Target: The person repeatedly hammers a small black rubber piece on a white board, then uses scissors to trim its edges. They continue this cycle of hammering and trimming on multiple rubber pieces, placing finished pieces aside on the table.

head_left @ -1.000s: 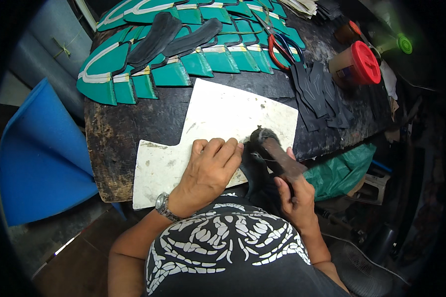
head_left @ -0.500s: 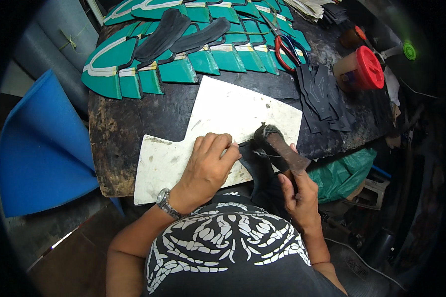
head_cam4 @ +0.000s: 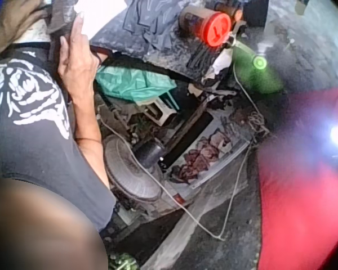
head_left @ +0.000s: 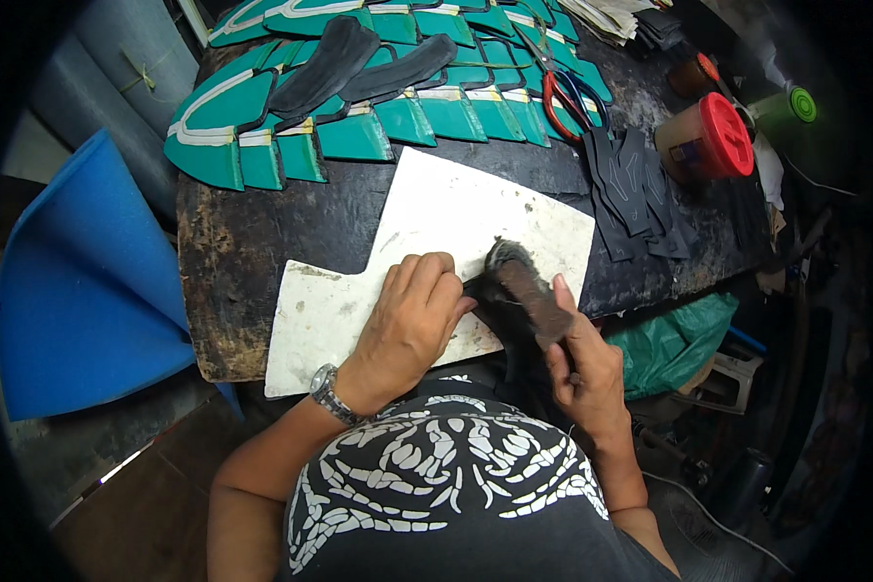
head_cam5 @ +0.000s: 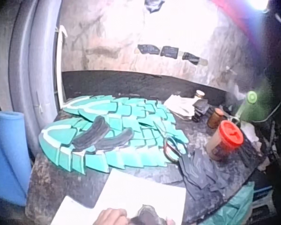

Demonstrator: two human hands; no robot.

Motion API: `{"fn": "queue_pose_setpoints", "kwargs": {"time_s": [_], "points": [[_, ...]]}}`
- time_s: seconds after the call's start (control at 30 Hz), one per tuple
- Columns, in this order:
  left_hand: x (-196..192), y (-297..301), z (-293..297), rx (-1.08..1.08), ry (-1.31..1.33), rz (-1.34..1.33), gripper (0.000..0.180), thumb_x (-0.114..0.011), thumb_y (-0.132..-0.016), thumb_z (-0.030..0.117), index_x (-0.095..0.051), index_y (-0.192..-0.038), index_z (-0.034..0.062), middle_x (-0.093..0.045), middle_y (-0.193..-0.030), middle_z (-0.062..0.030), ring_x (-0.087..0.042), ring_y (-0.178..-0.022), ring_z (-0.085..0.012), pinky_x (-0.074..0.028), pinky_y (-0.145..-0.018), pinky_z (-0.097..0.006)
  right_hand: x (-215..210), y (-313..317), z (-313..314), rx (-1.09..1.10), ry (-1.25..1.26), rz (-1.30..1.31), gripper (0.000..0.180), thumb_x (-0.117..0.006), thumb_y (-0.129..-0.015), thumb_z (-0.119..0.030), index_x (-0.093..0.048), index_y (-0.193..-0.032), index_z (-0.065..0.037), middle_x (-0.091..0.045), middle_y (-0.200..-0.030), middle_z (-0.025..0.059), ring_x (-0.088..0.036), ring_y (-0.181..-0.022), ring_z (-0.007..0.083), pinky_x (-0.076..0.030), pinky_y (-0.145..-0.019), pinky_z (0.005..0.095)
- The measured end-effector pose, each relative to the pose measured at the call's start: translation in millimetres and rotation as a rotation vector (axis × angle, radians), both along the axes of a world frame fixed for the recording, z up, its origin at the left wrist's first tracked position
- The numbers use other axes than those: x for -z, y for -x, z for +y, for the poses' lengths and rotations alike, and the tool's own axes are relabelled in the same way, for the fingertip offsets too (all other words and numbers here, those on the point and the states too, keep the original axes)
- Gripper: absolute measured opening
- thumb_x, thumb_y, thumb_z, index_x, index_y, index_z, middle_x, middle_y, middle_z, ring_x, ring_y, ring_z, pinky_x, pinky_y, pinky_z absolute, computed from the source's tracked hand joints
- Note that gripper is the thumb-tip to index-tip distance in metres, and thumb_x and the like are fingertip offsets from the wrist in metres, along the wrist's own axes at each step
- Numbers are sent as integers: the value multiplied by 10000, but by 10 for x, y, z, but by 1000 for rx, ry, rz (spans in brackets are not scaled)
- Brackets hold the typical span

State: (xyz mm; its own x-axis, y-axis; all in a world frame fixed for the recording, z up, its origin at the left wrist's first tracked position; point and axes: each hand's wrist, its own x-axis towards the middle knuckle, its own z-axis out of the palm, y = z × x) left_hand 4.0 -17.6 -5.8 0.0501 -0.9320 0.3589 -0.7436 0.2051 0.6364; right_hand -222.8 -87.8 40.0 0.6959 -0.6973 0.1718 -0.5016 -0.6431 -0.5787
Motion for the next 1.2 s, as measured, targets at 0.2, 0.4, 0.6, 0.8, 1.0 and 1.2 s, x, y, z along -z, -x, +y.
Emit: {"fn": "queue_pose_setpoints", "kwargs": {"time_s": [0.2,0.4,0.6,0.8,1.0,1.2], "points": [[-17,10,3,-35,-13,59,310,-790,-780,-63,-564,-992,-49,-544,-1105,-173,-577,-982,-353,-484,-839,-422,25,-49,-4,-38,-62,-12,699,-742,-895,-14,-495,-1545,-93,-641,-853,132,-648,-638,298,-529,-604,381],[0,7,3,-65,-17,93,306,-787,-796,-41,-561,-1002,-46,-535,-1117,-171,-563,-1021,-351,-485,-861,-414,25,-49,0,-54,-12,-82,695,-748,-889,-13,-507,-1536,-90,-634,-842,128,-635,-638,289,-524,-613,376],[-34,8,-97,-47,-32,57,239,-777,-820,3,-593,-972,-7,-552,-1076,-140,-558,-1009,-318,-437,-868,-416,60,78,-45,133,4,-89,601,-706,-930,7,-522,-1502,-24,-711,-984,179,-710,-759,267,-568,-730,352],[-38,7,-468,58,-46,65,106,-709,-893,34,-636,-969,19,-576,-1035,-108,-563,-993,-285,-406,-897,-397,15,439,80,316,-233,-121,524,-662,-957,23,-529,-1464,42,-629,-1399,257,-738,-946,245,-561,-828,319],[-61,108,-411,107,47,127,158,-694,-903,10,-659,-1055,-11,-589,-1026,-138,-592,-984,-311,-469,-889,-401,52,534,152,254,-242,-148,417,-665,-957,4,-598,-1365,62,-616,-1422,259,-733,-1083,293,-558,-901,352],[-102,179,-160,173,-74,106,207,-751,-861,9,-642,-1034,-23,-576,-1013,-146,-590,-962,-320,-489,-864,-395,71,432,128,146,-248,-91,542,-680,-946,-12,-538,-1469,-3,-636,-1403,227,-731,-1114,349,-578,-882,349]]}}
